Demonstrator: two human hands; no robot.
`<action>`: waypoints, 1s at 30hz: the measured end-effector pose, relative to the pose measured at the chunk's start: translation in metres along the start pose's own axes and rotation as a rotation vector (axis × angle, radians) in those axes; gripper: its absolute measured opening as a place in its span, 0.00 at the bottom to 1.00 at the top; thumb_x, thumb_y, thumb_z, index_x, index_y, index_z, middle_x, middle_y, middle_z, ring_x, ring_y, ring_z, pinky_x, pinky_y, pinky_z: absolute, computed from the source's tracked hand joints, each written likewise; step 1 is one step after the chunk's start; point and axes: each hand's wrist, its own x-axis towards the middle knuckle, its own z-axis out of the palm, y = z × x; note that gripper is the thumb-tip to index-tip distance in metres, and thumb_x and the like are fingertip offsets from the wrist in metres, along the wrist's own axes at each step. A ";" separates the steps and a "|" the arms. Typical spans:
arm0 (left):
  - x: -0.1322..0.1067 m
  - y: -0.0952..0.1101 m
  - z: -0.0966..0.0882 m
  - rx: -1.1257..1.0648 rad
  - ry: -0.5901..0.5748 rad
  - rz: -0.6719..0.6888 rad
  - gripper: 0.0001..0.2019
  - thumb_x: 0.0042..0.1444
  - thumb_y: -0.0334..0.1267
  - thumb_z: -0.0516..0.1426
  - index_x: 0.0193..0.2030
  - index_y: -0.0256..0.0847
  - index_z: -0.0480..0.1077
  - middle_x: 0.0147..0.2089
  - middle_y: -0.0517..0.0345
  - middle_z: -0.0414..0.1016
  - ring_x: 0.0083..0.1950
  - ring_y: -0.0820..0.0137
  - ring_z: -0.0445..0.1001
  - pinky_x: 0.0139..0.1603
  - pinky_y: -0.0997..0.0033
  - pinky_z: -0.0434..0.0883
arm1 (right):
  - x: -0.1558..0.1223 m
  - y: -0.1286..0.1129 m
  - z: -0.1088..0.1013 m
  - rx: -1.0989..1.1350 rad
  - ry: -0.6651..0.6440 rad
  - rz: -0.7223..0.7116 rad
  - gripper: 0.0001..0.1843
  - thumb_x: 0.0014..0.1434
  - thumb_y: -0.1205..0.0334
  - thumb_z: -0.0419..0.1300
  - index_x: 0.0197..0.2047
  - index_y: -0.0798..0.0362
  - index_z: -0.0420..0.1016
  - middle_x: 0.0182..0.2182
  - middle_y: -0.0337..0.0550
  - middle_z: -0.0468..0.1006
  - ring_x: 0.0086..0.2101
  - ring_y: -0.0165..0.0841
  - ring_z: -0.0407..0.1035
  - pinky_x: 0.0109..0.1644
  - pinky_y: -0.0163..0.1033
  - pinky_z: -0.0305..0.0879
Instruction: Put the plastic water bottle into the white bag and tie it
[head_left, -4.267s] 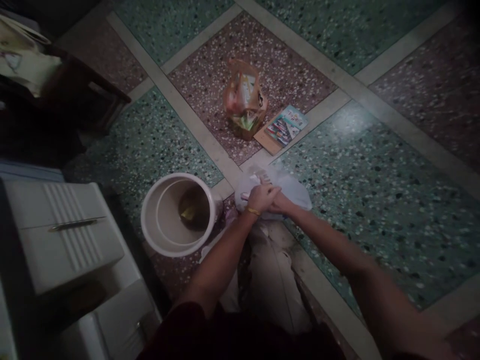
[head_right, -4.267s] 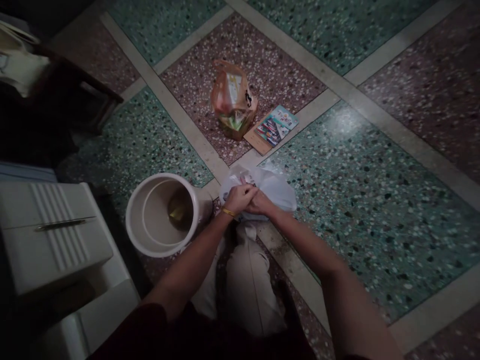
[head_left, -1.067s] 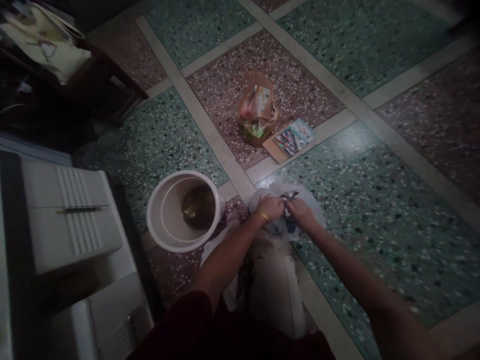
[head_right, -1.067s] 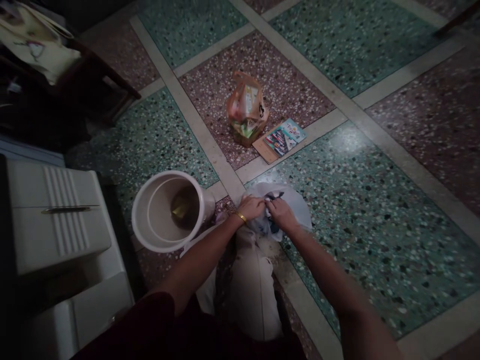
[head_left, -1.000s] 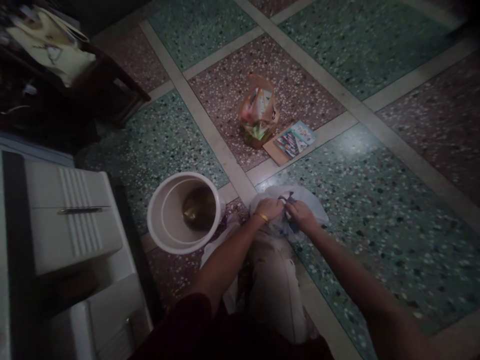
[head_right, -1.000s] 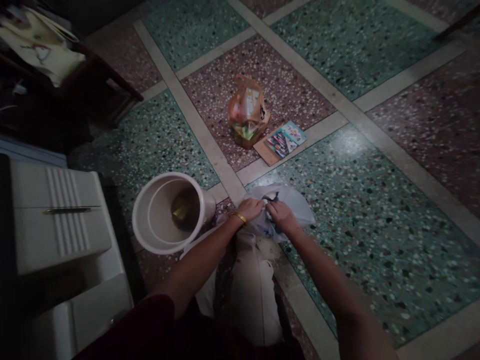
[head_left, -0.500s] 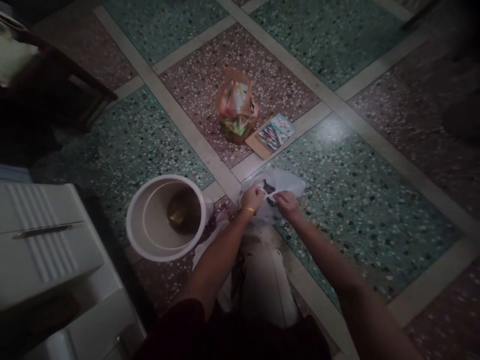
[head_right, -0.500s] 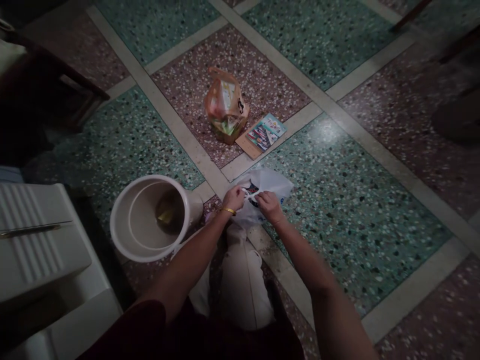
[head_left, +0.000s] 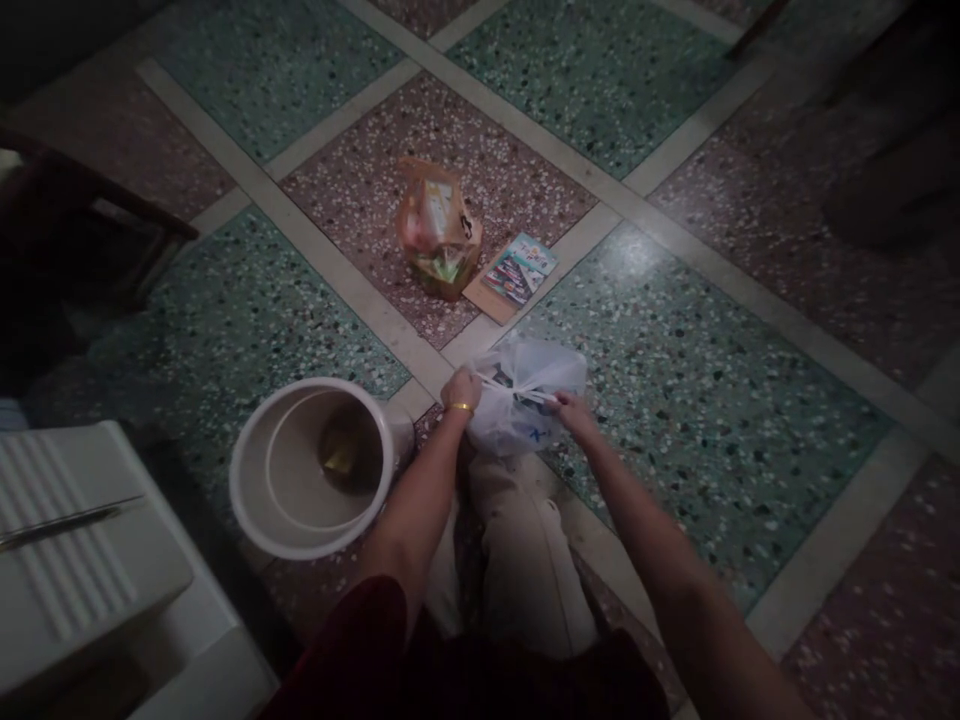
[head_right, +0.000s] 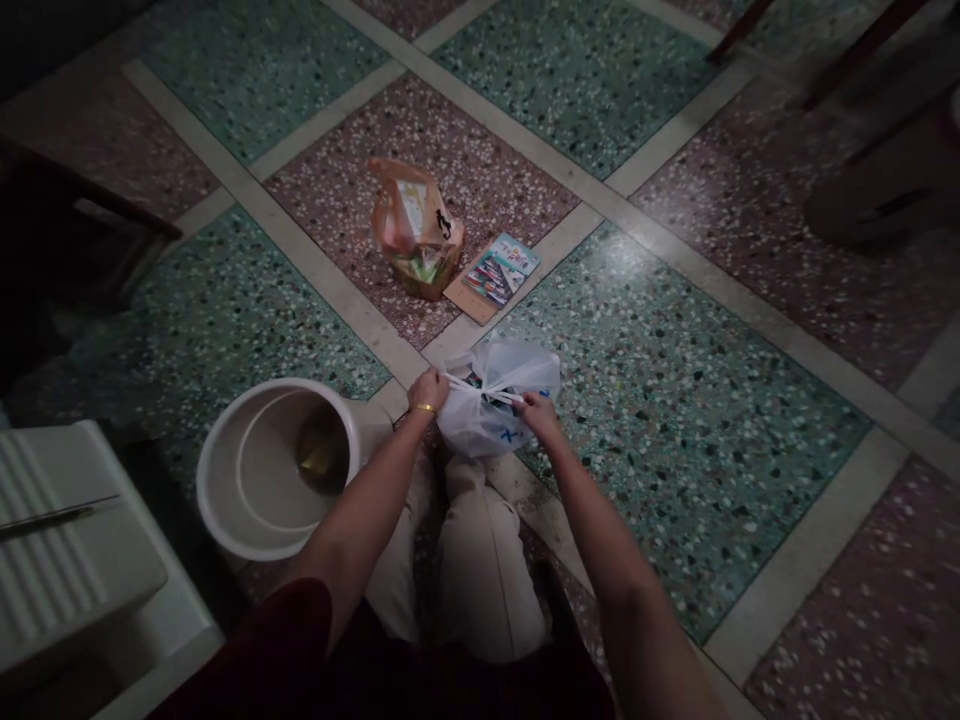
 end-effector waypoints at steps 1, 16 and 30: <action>-0.003 0.007 0.000 -0.063 0.002 0.030 0.13 0.62 0.35 0.47 0.39 0.36 0.73 0.43 0.48 0.77 0.47 0.64 0.74 0.44 0.70 0.67 | 0.000 -0.006 -0.001 0.066 -0.028 0.018 0.19 0.64 0.52 0.58 0.33 0.62 0.68 0.27 0.39 0.66 0.30 0.24 0.62 0.39 0.32 0.63; -0.034 0.042 0.042 -0.626 -0.061 0.275 0.10 0.60 0.31 0.51 0.45 0.34 0.70 0.41 0.55 0.78 0.39 0.74 0.76 0.41 0.76 0.72 | -0.002 -0.061 0.012 0.561 -0.120 0.000 0.41 0.43 0.40 0.58 0.54 0.61 0.67 0.43 0.49 0.73 0.39 0.33 0.70 0.44 0.37 0.70; -0.017 0.029 0.005 -0.181 -0.212 0.262 0.10 0.59 0.36 0.52 0.38 0.42 0.75 0.42 0.56 0.79 0.44 0.66 0.74 0.45 0.69 0.69 | 0.009 -0.041 0.034 0.209 -0.133 -0.230 0.39 0.49 0.38 0.52 0.55 0.59 0.69 0.54 0.53 0.68 0.52 0.41 0.64 0.59 0.48 0.61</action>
